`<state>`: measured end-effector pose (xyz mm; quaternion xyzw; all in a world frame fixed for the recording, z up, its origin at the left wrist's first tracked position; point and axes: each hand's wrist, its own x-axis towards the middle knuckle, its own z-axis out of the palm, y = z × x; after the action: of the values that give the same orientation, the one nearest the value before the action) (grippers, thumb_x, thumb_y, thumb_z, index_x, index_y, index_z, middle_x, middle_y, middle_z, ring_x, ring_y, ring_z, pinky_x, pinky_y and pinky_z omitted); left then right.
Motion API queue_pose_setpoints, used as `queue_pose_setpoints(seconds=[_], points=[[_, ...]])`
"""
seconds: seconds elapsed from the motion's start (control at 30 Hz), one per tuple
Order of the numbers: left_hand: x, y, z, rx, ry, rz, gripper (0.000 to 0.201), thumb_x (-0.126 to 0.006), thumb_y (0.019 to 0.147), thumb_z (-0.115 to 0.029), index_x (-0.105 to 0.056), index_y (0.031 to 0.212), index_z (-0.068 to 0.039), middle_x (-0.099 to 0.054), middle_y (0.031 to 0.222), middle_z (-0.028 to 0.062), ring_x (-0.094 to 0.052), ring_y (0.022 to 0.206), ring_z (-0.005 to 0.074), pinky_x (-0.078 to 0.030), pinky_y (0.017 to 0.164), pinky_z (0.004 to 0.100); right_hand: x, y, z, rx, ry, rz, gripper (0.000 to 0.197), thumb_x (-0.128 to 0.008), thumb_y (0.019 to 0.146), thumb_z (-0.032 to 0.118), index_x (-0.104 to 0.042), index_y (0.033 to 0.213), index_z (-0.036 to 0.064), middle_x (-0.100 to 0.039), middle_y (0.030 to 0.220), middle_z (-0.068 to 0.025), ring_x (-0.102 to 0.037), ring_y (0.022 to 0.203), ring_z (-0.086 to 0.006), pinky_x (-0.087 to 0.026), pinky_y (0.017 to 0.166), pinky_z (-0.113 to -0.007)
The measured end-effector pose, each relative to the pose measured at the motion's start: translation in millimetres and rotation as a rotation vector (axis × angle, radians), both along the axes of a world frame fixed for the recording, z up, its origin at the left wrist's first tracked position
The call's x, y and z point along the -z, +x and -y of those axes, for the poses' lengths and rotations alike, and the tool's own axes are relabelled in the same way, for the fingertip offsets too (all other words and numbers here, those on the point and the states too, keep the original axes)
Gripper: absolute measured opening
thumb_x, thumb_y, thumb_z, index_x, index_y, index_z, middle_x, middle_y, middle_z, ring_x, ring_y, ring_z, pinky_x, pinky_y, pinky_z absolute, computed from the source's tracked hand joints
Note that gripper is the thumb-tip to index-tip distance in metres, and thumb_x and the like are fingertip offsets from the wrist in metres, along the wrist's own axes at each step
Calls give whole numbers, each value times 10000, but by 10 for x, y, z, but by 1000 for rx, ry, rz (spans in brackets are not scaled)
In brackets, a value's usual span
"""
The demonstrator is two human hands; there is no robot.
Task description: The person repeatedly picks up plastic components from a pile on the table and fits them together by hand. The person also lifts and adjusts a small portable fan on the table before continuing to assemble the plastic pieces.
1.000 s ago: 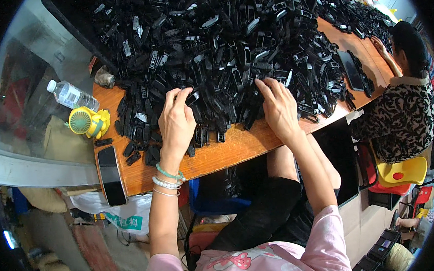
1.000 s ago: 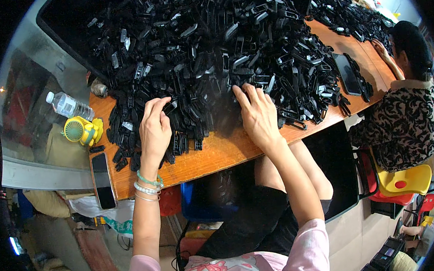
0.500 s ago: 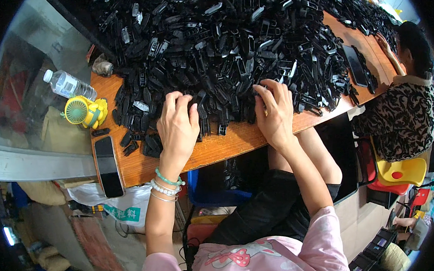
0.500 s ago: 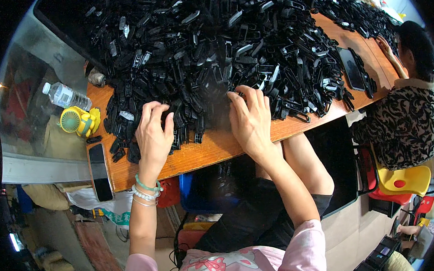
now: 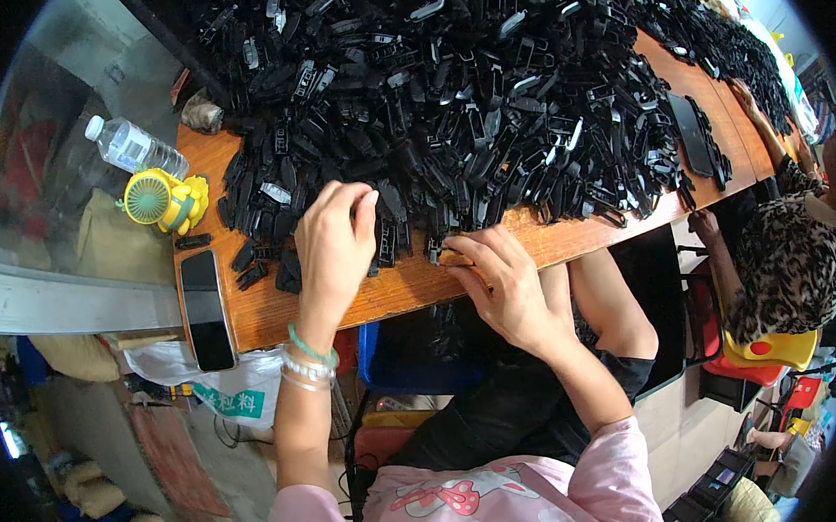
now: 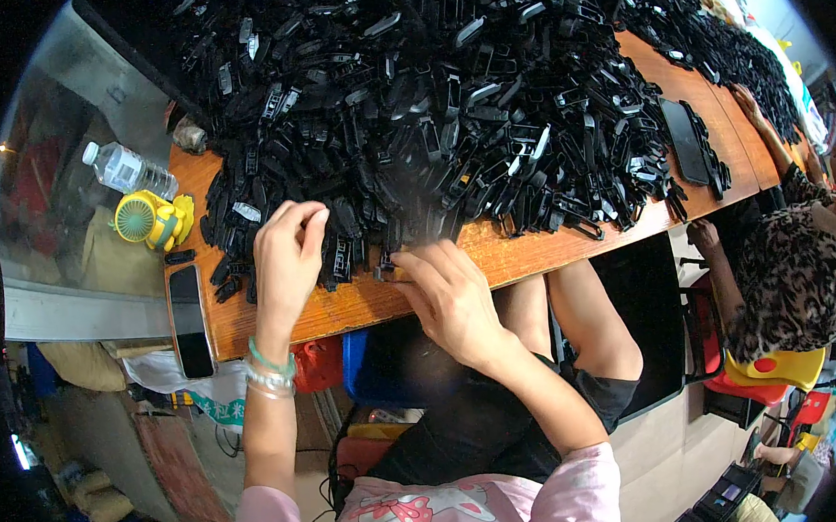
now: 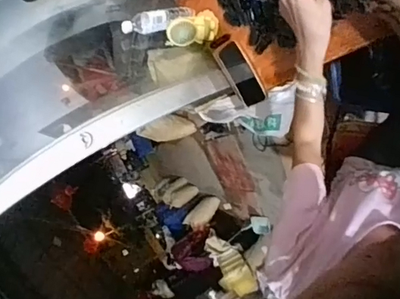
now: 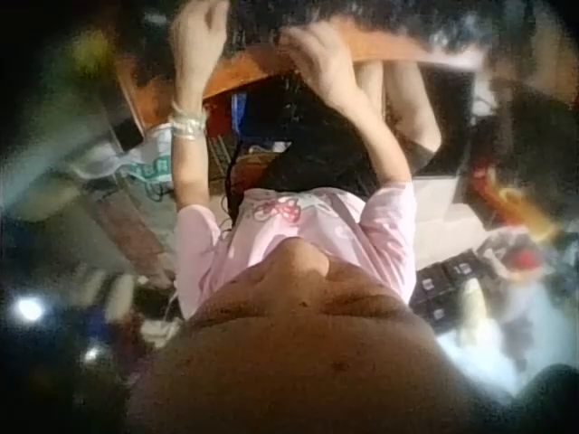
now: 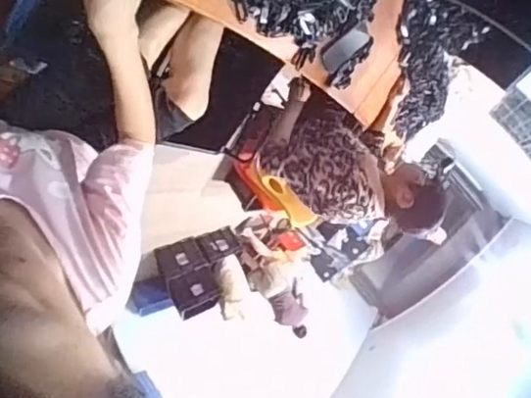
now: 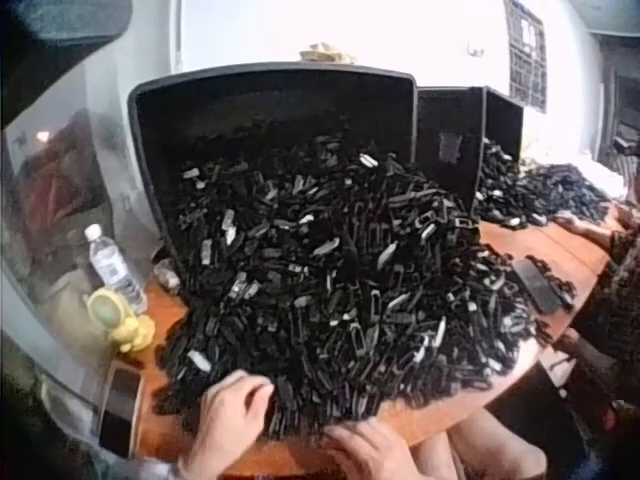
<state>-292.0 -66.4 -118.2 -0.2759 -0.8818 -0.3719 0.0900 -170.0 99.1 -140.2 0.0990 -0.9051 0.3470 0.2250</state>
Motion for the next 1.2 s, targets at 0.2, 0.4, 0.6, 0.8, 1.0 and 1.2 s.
queue_pose_setpoints(seconds=[0.2, 0.4, 0.6, 0.8, 1.0, 1.2], points=[[60, -102, -103, -61, -175, 22, 370, -687, 800, -255, -620, 1003, 47, -573, 786, 126, -580, 657, 263, -472, 611, 361, 150, 148, 135, 11, -296, 143, 321, -644, 751, 8, -570, 1063, -6, -577, 856, -154, -557, 849, -329, -460, 760, -395], [77, -181, -63, -18, -79, 306, 327, -684, 788, -174, -617, 986, 78, -623, 811, 167, -618, 781, 323, -494, 730, 372, 213, 104, 265, -38, -253, 118, 308, -650, 754, 11, -577, 1053, -5, -586, 839, -138, -555, 801, -309, -453, 729, -374], [103, -107, -9, -25, 50, 43, 158, -611, 816, -62, -623, 935, 41, -593, 839, 165, -606, 763, 320, -486, 696, 375, 241, 68, 317, 11, -229, 94, 294, -660, 745, 33, -585, 1027, 1, -588, 848, -142, -550, 805, -325, -451, 738, -394], [-142, -760, 636, -392, 62, -344, 144, -566, 802, -6, -617, 921, 58, -604, 932, 185, -588, 843, 343, -465, 780, 401, 265, 44, 316, 24, -170, 48, 297, -669, 738, 17, -591, 1024, 5, -585, 830, -144, -544, 746, -315, -446, 679, -373], [-287, -1664, 1171, -271, -702, -271, 443, -587, 744, -38, -557, 1186, -55, -534, 1205, 181, -479, 1131, 336, -395, 945, 437, 311, 44, 363, 47, -137, 5, 346, -671, 713, -15, -593, 1048, 13, -593, 868, -131, -543, 755, -304, -453, 682, -363], [-72, -1884, 1219, -80, -1009, -180, 557, -609, 726, -27, -480, 1265, -79, -517, 1220, 134, -454, 1186, 303, -342, 1007, 457, 361, 38, 428, 93, 69, -74, 423, -668, 699, -6, -580, 1111, 23, -581, 991, -117, -538, 844, -281, -443, 750, -373]])
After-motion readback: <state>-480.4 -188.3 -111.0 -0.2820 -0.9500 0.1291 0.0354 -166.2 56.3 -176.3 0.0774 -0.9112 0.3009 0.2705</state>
